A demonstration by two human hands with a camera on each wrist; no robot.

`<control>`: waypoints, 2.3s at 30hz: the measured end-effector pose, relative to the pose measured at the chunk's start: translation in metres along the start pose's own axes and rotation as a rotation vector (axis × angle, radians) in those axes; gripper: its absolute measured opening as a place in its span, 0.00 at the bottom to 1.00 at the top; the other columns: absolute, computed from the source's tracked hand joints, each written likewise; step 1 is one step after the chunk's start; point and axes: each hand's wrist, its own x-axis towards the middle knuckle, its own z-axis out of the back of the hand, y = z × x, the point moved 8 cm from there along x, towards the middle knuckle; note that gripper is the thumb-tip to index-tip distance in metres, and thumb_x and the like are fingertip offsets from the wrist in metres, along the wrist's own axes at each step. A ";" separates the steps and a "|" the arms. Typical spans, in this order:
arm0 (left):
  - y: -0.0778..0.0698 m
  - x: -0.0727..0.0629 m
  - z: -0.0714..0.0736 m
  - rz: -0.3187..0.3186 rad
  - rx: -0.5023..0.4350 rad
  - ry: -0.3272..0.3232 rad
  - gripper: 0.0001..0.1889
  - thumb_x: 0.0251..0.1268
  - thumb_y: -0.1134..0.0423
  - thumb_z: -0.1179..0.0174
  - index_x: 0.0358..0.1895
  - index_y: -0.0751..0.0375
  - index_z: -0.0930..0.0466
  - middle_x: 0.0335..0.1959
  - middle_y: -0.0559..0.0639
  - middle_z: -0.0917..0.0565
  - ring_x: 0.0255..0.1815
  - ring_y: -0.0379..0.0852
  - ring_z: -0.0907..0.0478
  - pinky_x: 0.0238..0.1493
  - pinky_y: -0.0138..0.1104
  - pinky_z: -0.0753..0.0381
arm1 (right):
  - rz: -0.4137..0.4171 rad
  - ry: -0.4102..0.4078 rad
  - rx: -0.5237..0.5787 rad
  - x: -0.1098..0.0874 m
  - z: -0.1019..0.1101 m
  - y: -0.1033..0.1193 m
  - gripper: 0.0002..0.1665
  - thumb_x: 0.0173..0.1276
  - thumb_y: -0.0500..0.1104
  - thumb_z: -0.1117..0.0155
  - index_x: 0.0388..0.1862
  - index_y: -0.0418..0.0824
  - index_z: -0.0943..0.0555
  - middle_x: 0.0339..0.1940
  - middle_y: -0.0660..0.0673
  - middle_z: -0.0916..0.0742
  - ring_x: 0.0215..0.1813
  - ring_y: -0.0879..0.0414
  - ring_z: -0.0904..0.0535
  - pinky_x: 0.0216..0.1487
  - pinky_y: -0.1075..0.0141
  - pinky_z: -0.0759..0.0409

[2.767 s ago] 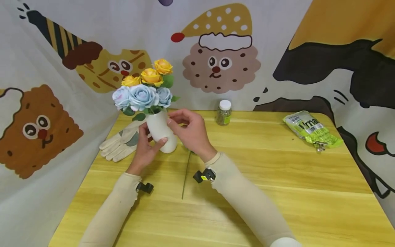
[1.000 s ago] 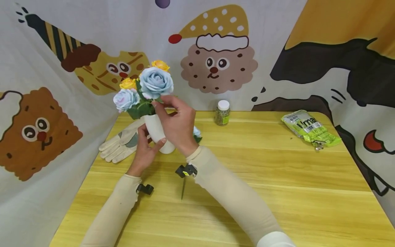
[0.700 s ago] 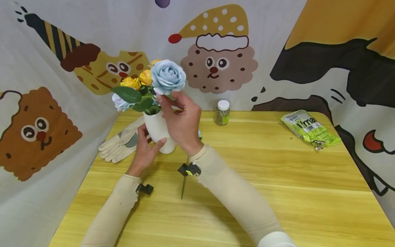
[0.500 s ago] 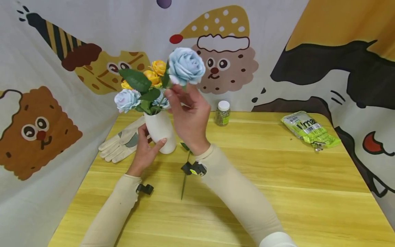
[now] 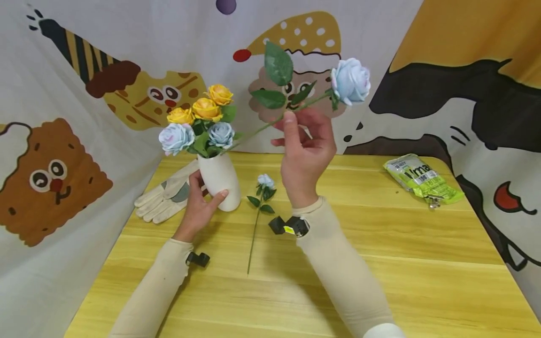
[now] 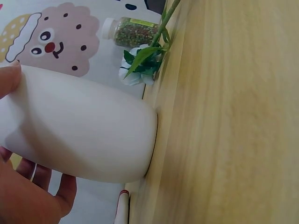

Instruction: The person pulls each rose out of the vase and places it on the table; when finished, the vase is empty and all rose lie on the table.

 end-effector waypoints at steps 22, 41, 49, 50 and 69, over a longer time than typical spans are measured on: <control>0.035 0.010 0.003 0.005 0.012 -0.023 0.43 0.69 0.69 0.32 0.79 0.62 0.50 0.73 0.66 0.37 0.76 0.59 0.36 0.75 0.61 0.37 | -0.511 0.116 -0.194 -0.020 0.080 -0.069 0.15 0.72 0.40 0.26 0.54 0.37 0.16 0.39 0.47 0.11 0.26 0.58 0.12 0.23 0.66 0.15; 0.035 0.007 0.000 0.010 0.009 -0.009 0.42 0.70 0.69 0.32 0.79 0.63 0.50 0.73 0.67 0.38 0.75 0.62 0.36 0.75 0.62 0.37 | -1.026 0.409 -0.446 -0.088 0.143 -0.151 0.22 0.75 0.39 0.30 0.63 0.32 0.21 0.44 0.42 0.14 0.27 0.56 0.12 0.33 0.61 0.10; -0.001 0.003 -0.001 -0.003 0.010 0.002 0.40 0.70 0.71 0.34 0.77 0.70 0.50 0.71 0.72 0.37 0.74 0.65 0.35 0.74 0.63 0.36 | -1.157 0.497 -0.466 -0.121 0.156 -0.170 0.20 0.75 0.35 0.32 0.62 0.29 0.22 0.46 0.32 0.12 0.28 0.55 0.12 0.33 0.64 0.11; -0.003 0.002 -0.001 -0.004 0.013 0.004 0.40 0.70 0.71 0.34 0.77 0.71 0.50 0.71 0.72 0.37 0.74 0.65 0.35 0.74 0.63 0.36 | -1.173 0.515 -0.473 -0.125 0.157 -0.172 0.20 0.75 0.35 0.32 0.62 0.29 0.22 0.45 0.33 0.12 0.28 0.55 0.12 0.34 0.63 0.11; 0.035 0.008 0.004 -0.018 0.023 -0.002 0.41 0.71 0.65 0.31 0.78 0.60 0.48 0.72 0.63 0.35 0.74 0.58 0.33 0.74 0.60 0.33 | -1.317 0.644 -0.482 -0.159 0.146 -0.188 0.23 0.74 0.33 0.33 0.64 0.25 0.22 0.51 0.32 0.12 0.34 0.52 0.11 0.41 0.63 0.10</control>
